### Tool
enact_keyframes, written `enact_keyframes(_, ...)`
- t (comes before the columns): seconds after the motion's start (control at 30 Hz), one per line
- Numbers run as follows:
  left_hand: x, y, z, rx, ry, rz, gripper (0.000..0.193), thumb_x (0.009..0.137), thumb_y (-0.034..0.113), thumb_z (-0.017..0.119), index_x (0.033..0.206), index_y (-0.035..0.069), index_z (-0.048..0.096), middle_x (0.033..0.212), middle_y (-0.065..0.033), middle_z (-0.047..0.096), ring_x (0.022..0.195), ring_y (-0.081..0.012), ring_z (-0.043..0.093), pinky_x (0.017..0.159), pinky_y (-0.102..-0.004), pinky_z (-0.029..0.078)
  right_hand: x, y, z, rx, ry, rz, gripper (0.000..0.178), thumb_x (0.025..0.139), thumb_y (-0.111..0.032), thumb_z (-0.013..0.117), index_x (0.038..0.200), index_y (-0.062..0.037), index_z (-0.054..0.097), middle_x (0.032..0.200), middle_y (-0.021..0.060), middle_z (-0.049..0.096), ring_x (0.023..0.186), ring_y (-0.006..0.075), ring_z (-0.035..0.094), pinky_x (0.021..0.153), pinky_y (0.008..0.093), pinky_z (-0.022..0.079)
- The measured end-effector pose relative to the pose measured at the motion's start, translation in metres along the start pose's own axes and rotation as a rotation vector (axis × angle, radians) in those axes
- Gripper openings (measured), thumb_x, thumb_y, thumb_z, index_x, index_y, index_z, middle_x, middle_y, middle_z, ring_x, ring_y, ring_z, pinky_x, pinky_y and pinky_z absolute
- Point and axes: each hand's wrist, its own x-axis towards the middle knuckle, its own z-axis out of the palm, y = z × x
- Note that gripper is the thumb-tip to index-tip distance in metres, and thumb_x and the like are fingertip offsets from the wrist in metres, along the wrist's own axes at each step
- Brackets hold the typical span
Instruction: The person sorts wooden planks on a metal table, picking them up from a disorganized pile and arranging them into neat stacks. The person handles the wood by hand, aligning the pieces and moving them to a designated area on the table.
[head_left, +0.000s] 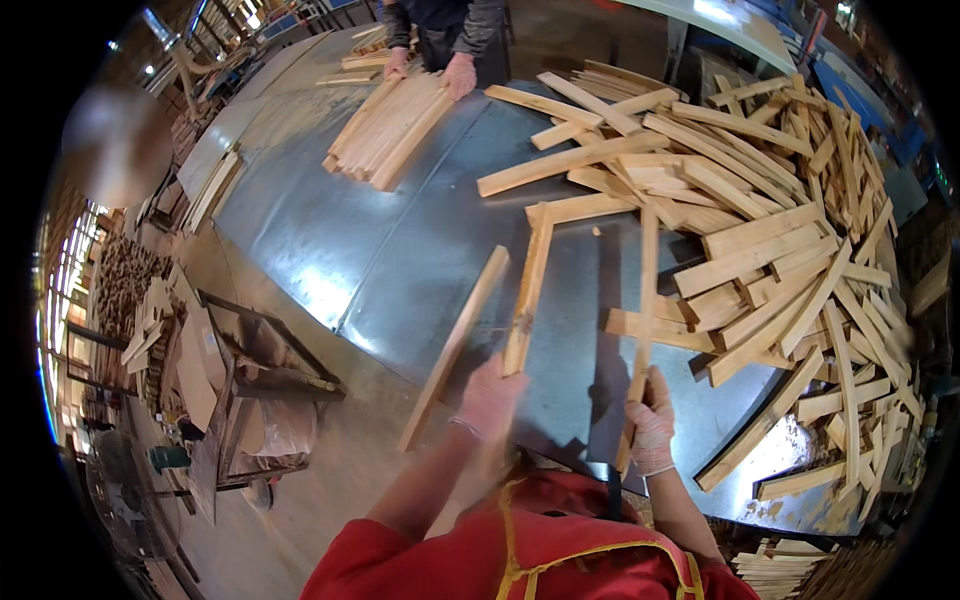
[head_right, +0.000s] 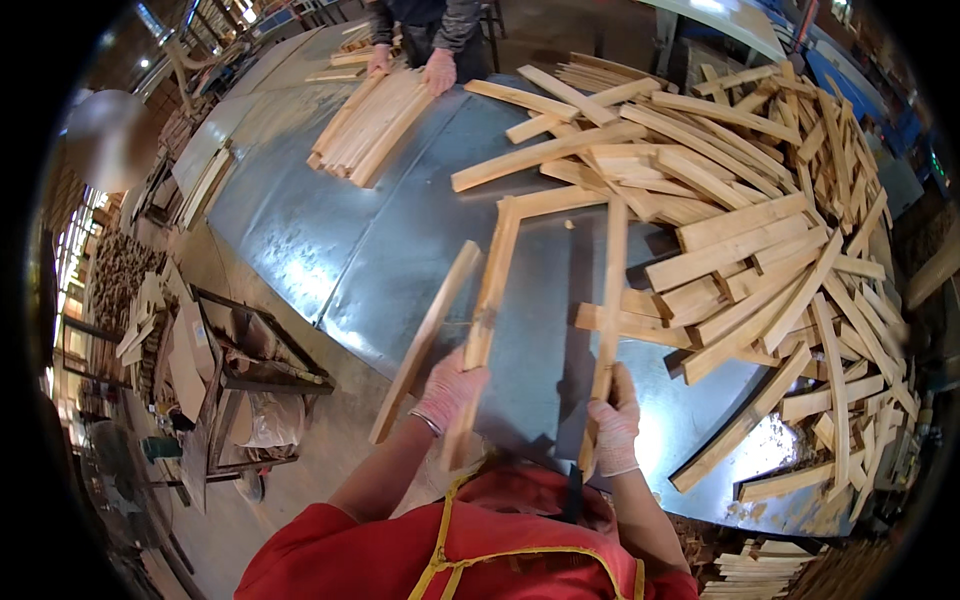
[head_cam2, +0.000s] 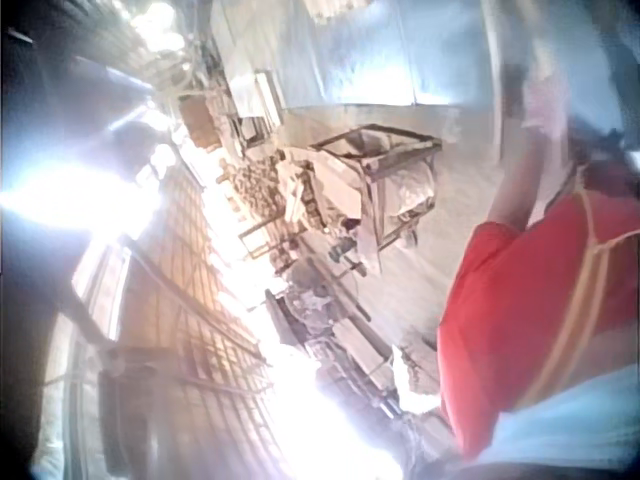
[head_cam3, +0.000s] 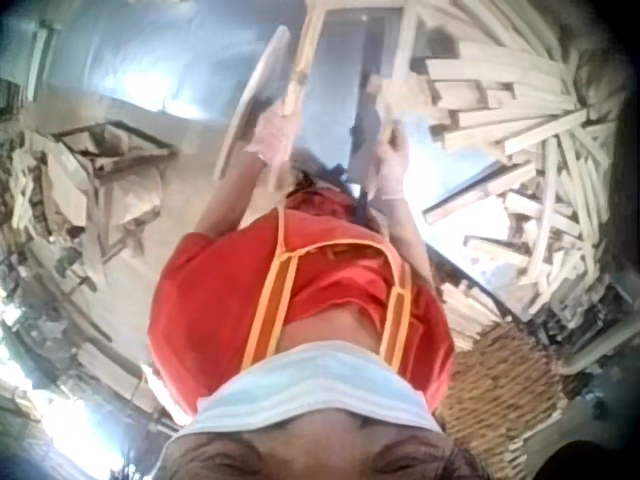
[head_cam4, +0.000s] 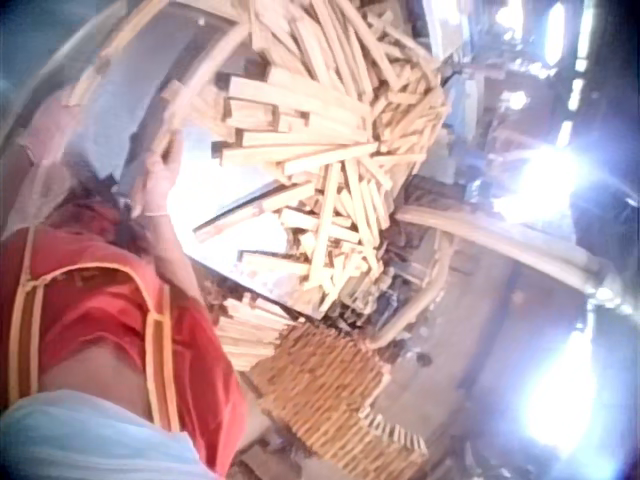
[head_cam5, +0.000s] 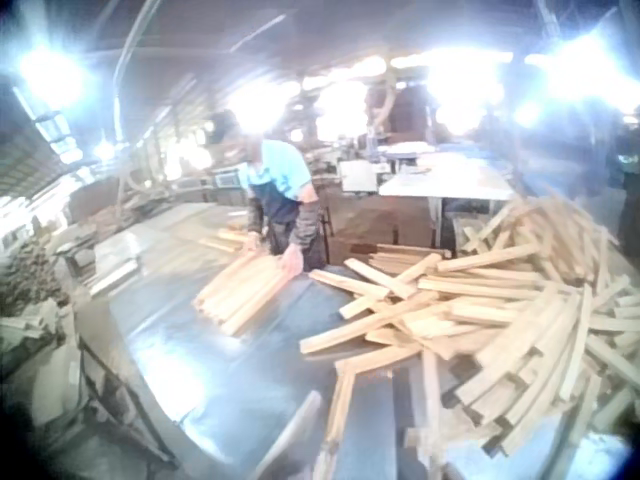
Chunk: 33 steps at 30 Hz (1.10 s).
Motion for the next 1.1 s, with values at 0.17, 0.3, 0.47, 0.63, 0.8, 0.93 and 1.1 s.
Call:
enact_keyframes(0.17, 0.041, -0.063, -0.14, 0.655, 0.252, 0.174, 0.042, 0.09, 0.029, 0.069, 0.128, 0.01, 0.069, 0.108, -0.0212, 0.074, 0.099, -0.0413, 0.072, 0.087, -0.0513, 0.058, -0.011, 0.043, 0.085, 0.008, -0.04, 0.236, 0.083, 0.086, 0.007, 0.062, 0.165, -0.0012, 0.039, 0.135, 0.0089, 0.064, 0.1, 0.0155, 0.062, 0.086, 0.0275, 0.052)
enact_keyframes(0.3, 0.075, -0.116, -0.227, 0.807, 0.391, 0.295, 0.033, 0.093, 0.032, 0.069, 0.12, 0.012, 0.069, 0.109, -0.0194, 0.075, 0.102, -0.0409, 0.073, 0.087, -0.0519, 0.06, -0.007, 0.083, 0.126, -0.229, -0.274, 0.244, 0.068, 0.091, -0.005, 0.063, 0.157, 0.0019, 0.048, 0.12, 0.0114, 0.064, 0.105, 0.0211, 0.065, 0.091, 0.0316, 0.055)
enact_keyframes(0.47, 0.07, -0.073, -0.206, 0.765, 0.269, 0.279, 0.065, 0.09, 0.026, 0.077, 0.149, 0.008, 0.055, 0.122, -0.0162, 0.072, 0.117, -0.0369, 0.068, 0.103, -0.0488, 0.053, 0.017, 0.124, 0.135, -1.042, -0.463, -0.237, 0.044, 0.095, -0.024, 0.063, 0.129, 0.0035, 0.065, 0.125, 0.0246, 0.066, 0.113, 0.0374, 0.067, 0.1, 0.0488, 0.054)
enact_keyframes(0.63, 0.053, -0.068, -0.134, 0.459, -0.094, 0.03, 0.085, 0.091, 0.038, 0.074, 0.157, -0.004, 0.042, 0.143, -0.0241, 0.063, 0.131, -0.0407, 0.061, 0.11, -0.0495, 0.049, -0.003, 0.101, 0.233, -1.052, -0.804, 0.28, 0.05, 0.081, -0.028, 0.072, 0.121, 0.0019, 0.075, 0.122, 0.0279, 0.074, 0.115, 0.039, 0.071, 0.101, 0.0461, 0.054)
enact_keyframes(0.8, 0.084, -0.115, -0.086, 0.668, 0.042, 0.364, 0.067, 0.101, 0.027, 0.064, 0.16, 0.001, 0.045, 0.155, -0.0238, 0.058, 0.145, -0.04, 0.053, 0.123, -0.0439, 0.041, 0.003, 0.143, 0.219, -0.876, -1.07, 0.219, 0.055, 0.081, -0.019, 0.071, 0.136, -0.0131, 0.072, 0.119, 0.0184, 0.077, 0.111, 0.0331, 0.073, 0.097, 0.0461, 0.055)
enact_keyframes(0.93, 0.045, -0.025, -0.122, 0.665, 0.01, 0.474, 0.059, 0.109, 0.04, 0.055, 0.151, -0.001, 0.056, 0.154, -0.0253, 0.058, 0.145, -0.0376, 0.053, 0.126, -0.044, 0.037, 0.044, 0.063, 0.118, -0.625, -0.721, 0.042, 0.044, 0.09, -0.019, 0.069, 0.133, -0.0085, 0.067, 0.107, 0.0134, 0.075, 0.105, 0.0273, 0.071, 0.094, 0.0423, 0.055)
enact_keyframes(1.1, 0.068, 0.043, -0.09, 0.912, 0.16, 0.804, 0.06, 0.109, 0.039, 0.055, 0.153, -0.002, 0.054, 0.156, -0.0253, 0.055, 0.144, -0.0387, 0.053, 0.126, -0.0451, 0.037, 0.06, -0.116, -0.045, -0.706, 0.082, -0.157, 0.061, 0.097, -0.035, 0.065, 0.147, -0.0014, 0.056, 0.124, 0.023, 0.071, 0.119, 0.0318, 0.066, 0.105, 0.0406, 0.051)
